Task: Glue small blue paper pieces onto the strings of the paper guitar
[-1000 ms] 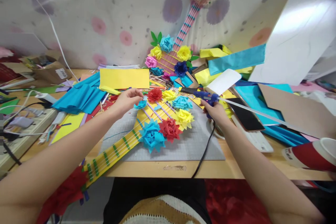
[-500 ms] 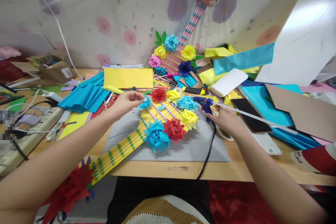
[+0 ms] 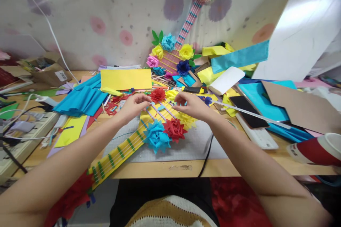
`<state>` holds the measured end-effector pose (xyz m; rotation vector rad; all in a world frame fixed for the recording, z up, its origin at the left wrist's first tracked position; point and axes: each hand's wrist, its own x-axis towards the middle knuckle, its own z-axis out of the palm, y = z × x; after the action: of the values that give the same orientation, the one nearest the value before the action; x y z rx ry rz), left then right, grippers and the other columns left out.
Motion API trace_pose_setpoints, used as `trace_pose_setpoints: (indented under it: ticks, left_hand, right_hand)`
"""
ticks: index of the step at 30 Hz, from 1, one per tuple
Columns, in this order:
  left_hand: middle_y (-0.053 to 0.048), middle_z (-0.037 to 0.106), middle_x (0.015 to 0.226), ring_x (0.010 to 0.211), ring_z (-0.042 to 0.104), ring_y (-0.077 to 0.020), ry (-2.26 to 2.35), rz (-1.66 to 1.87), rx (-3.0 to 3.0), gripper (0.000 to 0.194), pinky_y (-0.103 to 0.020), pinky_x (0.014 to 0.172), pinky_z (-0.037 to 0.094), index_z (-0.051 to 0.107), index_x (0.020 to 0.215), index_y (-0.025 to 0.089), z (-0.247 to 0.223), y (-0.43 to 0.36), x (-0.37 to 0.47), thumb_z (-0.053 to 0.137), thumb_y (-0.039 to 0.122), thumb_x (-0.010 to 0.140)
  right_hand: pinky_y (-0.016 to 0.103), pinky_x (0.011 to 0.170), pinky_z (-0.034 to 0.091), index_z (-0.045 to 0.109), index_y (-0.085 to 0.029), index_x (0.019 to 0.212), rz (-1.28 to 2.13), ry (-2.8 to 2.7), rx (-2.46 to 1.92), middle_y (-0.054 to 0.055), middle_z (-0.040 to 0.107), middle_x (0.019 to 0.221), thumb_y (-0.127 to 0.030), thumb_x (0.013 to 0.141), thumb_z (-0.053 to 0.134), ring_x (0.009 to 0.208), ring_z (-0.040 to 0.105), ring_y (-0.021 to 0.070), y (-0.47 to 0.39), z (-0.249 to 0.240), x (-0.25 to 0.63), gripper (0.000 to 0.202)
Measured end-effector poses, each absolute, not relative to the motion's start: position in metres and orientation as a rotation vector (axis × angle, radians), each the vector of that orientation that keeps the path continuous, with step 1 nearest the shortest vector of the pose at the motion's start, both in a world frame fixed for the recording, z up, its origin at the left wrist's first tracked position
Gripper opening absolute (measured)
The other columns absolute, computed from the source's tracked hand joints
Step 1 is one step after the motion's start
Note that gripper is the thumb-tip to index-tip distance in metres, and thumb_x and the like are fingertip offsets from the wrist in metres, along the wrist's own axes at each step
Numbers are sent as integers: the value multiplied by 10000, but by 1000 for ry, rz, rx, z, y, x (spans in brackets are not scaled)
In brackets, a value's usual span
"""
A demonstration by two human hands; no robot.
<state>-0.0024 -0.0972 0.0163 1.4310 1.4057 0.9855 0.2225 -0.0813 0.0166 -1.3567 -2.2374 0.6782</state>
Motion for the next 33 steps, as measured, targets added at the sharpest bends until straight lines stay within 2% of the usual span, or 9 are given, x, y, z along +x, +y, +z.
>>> trace_pose_setpoints:
  ticks: [5,8,11,15,18,21,28,33]
  left_hand:
    - [-4,601,677,576,519,-108,1433,978,1572,144,-232,545,402,586,711,158,2,-92,-8,593,239,593]
    - [21,602,653,585,550,-119,1408,930,1600,399,-234,567,406,541,986,159,-4,-89,-11,599,219,595]
    - [39,606,647,592,567,-128,1424,835,1706,714,-236,584,405,352,1265,147,-1,-88,-11,610,200,600]
    - [15,644,702,596,571,-134,1482,675,1984,888,-236,598,389,194,1401,145,10,-88,-7,611,175,617]
    - [-4,670,731,608,582,-144,1481,580,2095,941,-238,600,385,122,1434,137,15,-86,-5,606,161,628]
    - [-19,681,762,623,589,-144,1460,576,2112,958,-236,595,390,61,1444,132,15,-83,-5,594,163,647]
    - [-20,666,762,672,597,-136,1440,775,1890,935,-246,628,433,102,1421,107,9,-76,-10,606,208,640]
    - [-11,658,758,697,604,-139,1440,792,1845,883,-262,661,443,167,1394,112,12,-76,-9,609,245,641]
  right_hand:
    - [241,628,414,516,-168,838,851,-2083,-1182,5,598,791,-329,702,608,687,538,113,-54,7,197,230]
    - [233,634,429,508,-169,825,970,-2107,-1070,-1,604,784,-248,697,600,694,560,107,-49,6,182,176]
    - [230,658,437,511,-170,875,1070,-2190,-980,10,632,831,-186,690,595,745,591,112,-47,6,169,204]
    - [221,625,404,506,-171,879,939,-2384,-1058,12,648,832,-139,662,609,731,583,118,-47,14,156,243]
    - [218,586,365,493,-173,807,771,-2472,-1142,2,626,786,-130,631,618,702,556,123,-47,22,151,221]
    - [221,565,344,479,-175,761,751,-2480,-1178,-11,595,749,-141,614,625,674,530,119,-44,24,151,210]
    - [217,567,378,409,-189,716,1098,-2181,-1093,-41,552,662,-125,638,611,621,526,101,-37,9,159,226]
    - [207,558,390,428,-183,712,1276,-2046,-1021,-50,532,627,-91,625,612,598,515,87,-35,5,162,224]
